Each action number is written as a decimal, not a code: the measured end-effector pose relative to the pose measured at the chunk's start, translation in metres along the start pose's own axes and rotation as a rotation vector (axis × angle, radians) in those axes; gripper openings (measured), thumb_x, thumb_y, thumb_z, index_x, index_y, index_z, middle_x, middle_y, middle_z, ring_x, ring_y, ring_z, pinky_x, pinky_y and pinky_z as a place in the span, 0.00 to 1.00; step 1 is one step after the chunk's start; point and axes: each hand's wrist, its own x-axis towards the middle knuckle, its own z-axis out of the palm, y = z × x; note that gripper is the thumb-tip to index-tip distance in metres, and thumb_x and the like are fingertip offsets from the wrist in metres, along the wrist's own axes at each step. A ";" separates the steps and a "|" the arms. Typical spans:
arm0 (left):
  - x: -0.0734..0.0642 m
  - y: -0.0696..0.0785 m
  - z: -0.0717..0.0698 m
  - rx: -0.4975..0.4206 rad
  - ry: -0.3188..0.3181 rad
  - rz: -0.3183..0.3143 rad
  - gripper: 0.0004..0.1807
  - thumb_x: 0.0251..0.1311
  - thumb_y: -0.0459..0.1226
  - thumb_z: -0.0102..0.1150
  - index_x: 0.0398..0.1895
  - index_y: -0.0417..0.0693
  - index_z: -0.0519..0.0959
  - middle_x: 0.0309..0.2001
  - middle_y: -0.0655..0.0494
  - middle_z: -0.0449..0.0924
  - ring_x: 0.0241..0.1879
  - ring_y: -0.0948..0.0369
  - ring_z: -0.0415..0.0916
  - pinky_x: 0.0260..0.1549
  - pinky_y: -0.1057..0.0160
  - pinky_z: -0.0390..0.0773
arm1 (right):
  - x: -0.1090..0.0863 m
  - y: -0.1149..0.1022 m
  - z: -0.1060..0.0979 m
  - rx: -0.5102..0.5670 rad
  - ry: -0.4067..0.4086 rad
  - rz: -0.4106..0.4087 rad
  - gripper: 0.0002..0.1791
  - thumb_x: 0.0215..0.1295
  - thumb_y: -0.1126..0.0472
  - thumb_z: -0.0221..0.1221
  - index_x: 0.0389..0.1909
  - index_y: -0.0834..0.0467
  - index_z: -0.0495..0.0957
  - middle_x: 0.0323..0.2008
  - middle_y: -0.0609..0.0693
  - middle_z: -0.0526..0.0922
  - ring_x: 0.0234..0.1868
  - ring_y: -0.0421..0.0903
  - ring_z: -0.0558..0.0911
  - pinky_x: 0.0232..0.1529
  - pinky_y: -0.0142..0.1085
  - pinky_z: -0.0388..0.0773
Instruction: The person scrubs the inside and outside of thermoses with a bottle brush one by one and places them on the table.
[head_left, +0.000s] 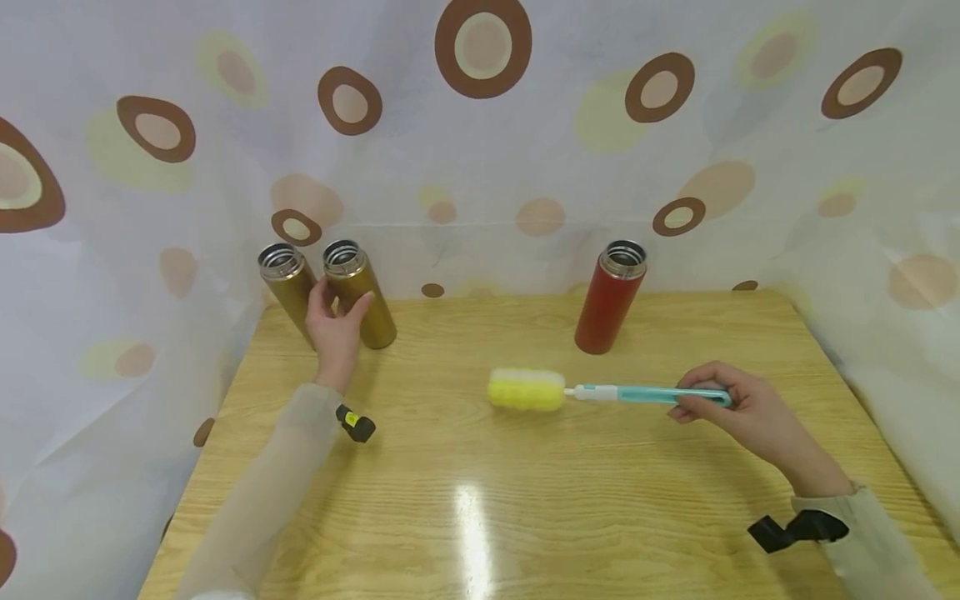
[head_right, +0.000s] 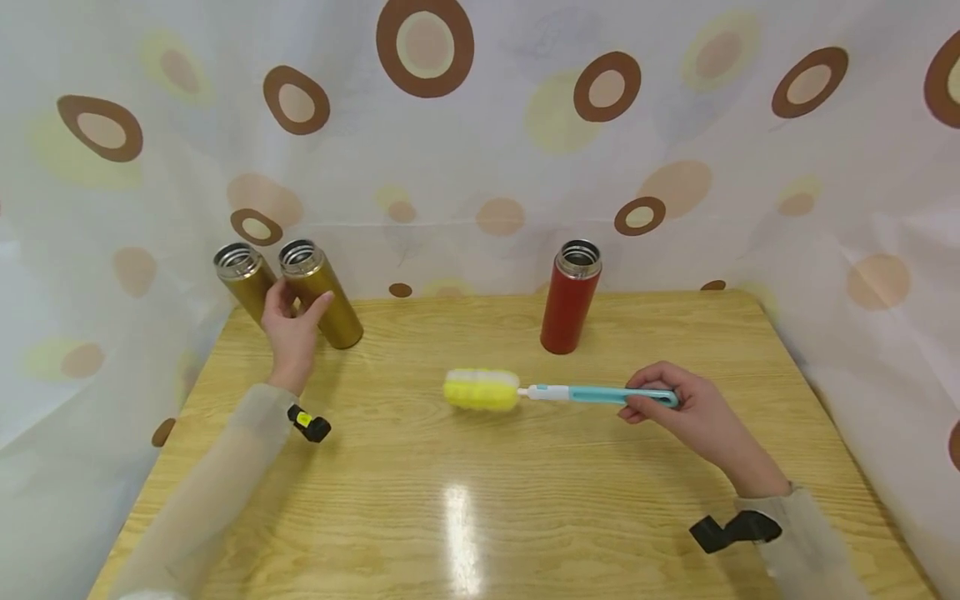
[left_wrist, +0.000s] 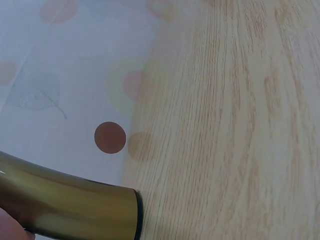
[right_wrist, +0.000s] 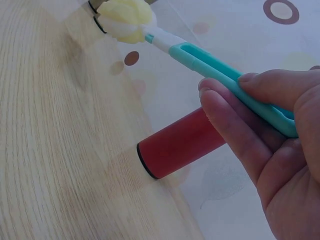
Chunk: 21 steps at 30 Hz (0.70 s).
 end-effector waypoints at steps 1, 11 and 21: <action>0.001 -0.002 -0.001 0.008 0.001 0.002 0.38 0.59 0.28 0.74 0.73 0.41 0.68 0.71 0.46 0.71 0.72 0.56 0.66 0.72 0.62 0.68 | 0.000 0.001 0.001 0.011 -0.002 0.000 0.09 0.73 0.78 0.55 0.51 0.72 0.75 0.38 0.53 0.90 0.39 0.44 0.90 0.42 0.40 0.88; 0.001 -0.004 0.001 0.052 -0.022 0.017 0.39 0.61 0.32 0.73 0.75 0.40 0.66 0.74 0.45 0.68 0.74 0.55 0.64 0.74 0.63 0.63 | 0.001 0.001 0.003 0.074 0.012 -0.003 0.10 0.73 0.79 0.54 0.52 0.73 0.75 0.39 0.55 0.90 0.40 0.45 0.91 0.44 0.39 0.87; -0.007 0.003 -0.003 0.135 -0.107 0.001 0.46 0.64 0.36 0.72 0.82 0.48 0.57 0.81 0.50 0.58 0.80 0.59 0.53 0.76 0.68 0.55 | -0.001 -0.003 0.003 0.095 0.054 0.054 0.10 0.75 0.76 0.55 0.54 0.71 0.76 0.39 0.54 0.90 0.41 0.45 0.91 0.49 0.33 0.85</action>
